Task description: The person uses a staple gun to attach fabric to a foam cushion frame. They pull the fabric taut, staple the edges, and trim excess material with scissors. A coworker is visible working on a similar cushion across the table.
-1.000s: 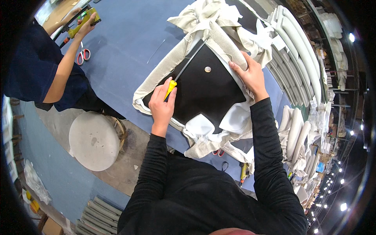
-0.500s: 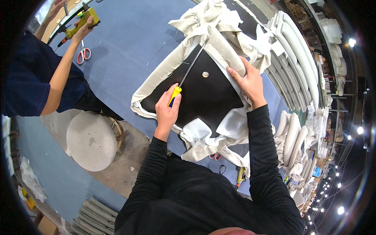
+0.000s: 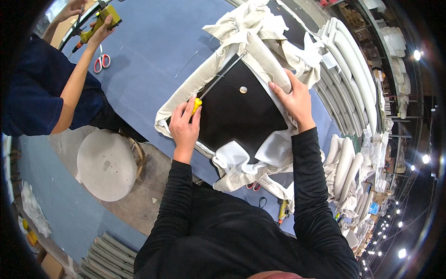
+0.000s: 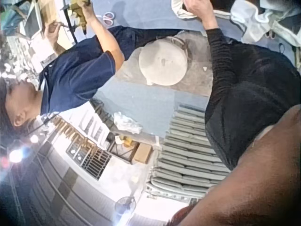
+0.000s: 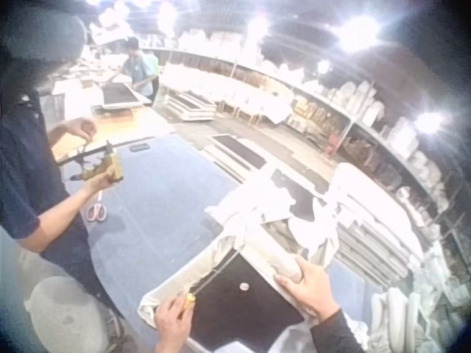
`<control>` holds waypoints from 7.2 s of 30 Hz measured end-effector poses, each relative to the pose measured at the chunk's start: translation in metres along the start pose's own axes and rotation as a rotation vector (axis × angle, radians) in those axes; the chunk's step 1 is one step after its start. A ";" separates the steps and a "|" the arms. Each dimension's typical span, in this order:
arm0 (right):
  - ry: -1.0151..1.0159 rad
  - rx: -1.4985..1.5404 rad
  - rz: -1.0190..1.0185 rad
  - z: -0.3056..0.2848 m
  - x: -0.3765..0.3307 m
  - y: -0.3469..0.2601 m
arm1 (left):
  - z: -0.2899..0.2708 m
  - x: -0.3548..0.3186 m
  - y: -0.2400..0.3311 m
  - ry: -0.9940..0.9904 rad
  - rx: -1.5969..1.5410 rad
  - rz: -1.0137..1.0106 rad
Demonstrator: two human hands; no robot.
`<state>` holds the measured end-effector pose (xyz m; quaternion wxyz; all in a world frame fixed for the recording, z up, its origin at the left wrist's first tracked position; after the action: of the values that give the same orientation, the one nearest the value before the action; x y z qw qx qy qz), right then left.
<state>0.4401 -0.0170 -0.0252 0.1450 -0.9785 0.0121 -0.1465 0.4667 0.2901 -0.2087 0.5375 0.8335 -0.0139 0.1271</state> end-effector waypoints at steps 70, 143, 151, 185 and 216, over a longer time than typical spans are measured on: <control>-0.132 0.559 -0.104 -0.072 -0.005 -0.125 | -0.092 -0.197 -0.130 -0.333 -0.830 -1.386; 0.109 0.678 0.646 0.057 -0.595 0.095 | 0.092 -0.252 -0.016 -0.768 0.603 0.116; 0.051 0.309 0.519 0.052 -0.621 0.115 | 0.008 -0.293 -0.057 -0.723 0.737 -0.164; -0.514 0.333 0.806 0.126 -0.567 0.131 | 0.008 -0.204 -0.102 -1.134 0.873 -0.418; 0.037 0.319 0.172 0.068 -0.218 0.051 | 0.001 -0.179 -0.126 -1.277 0.690 -0.518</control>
<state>0.2526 -0.0323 -0.1635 0.3101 -0.9356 0.0748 -0.1515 0.3137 0.3221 -0.3620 0.1472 0.8422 -0.0854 -0.5115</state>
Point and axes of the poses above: each hand's wrist, its own x-axis towards the middle knuckle, its own z-axis out of the palm, y = z × x, the point moved 6 cm from there along x, towards the middle knuckle, and after that the axes turned 15 degrees about -z, right-handed, at the moved point
